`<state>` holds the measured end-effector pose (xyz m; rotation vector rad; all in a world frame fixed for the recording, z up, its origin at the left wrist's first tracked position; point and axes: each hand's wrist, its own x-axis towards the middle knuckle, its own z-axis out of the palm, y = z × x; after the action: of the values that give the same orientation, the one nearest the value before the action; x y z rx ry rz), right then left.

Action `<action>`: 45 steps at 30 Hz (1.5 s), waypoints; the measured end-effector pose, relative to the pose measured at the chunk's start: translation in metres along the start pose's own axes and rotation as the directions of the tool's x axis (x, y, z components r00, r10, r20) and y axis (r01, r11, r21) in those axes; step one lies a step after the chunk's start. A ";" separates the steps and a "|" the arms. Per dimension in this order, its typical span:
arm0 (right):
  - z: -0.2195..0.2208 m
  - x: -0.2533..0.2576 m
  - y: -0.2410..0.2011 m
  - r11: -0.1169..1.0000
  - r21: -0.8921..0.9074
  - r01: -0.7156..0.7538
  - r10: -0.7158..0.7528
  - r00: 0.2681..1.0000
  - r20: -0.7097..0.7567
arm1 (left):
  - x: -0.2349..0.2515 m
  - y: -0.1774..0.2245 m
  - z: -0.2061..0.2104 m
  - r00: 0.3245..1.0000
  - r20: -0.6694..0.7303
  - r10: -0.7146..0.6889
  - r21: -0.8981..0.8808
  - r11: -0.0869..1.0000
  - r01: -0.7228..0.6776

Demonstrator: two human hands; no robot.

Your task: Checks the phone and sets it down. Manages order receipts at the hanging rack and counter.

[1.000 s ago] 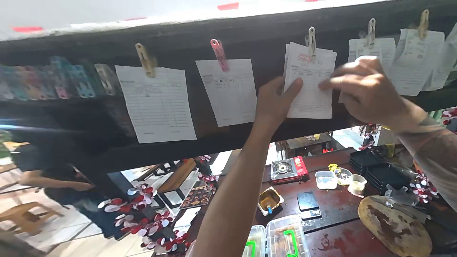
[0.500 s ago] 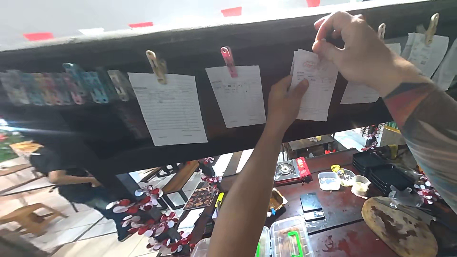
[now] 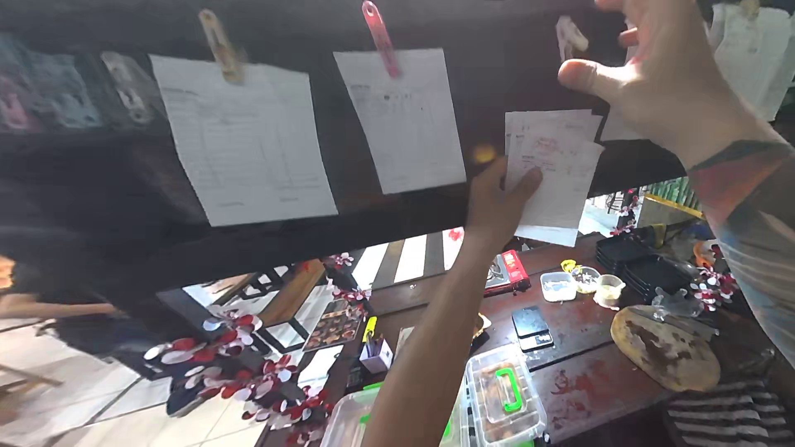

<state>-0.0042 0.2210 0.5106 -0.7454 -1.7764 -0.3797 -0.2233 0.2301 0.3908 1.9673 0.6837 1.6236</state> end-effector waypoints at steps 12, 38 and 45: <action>0.022 -0.249 -0.043 0.711 0.551 -0.436 0.203 0.878 0.433 | -0.227 -0.033 0.014 1.000 0.007 0.004 0.093 0.996 -0.004; 0.242 -0.444 -0.272 0.421 0.410 -0.809 0.300 0.551 0.779 | -0.539 -0.021 -0.177 0.608 -0.500 -0.616 -0.203 0.766 0.609; 0.349 -0.415 -0.378 0.292 0.524 -0.800 0.175 0.583 0.793 | -0.557 -0.021 -0.312 0.659 -0.509 -0.554 -0.166 0.814 0.556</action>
<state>-0.4311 0.0219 0.0471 -0.6550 -1.8027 1.3686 -0.6235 -0.1015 0.0199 1.0834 1.3521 1.7415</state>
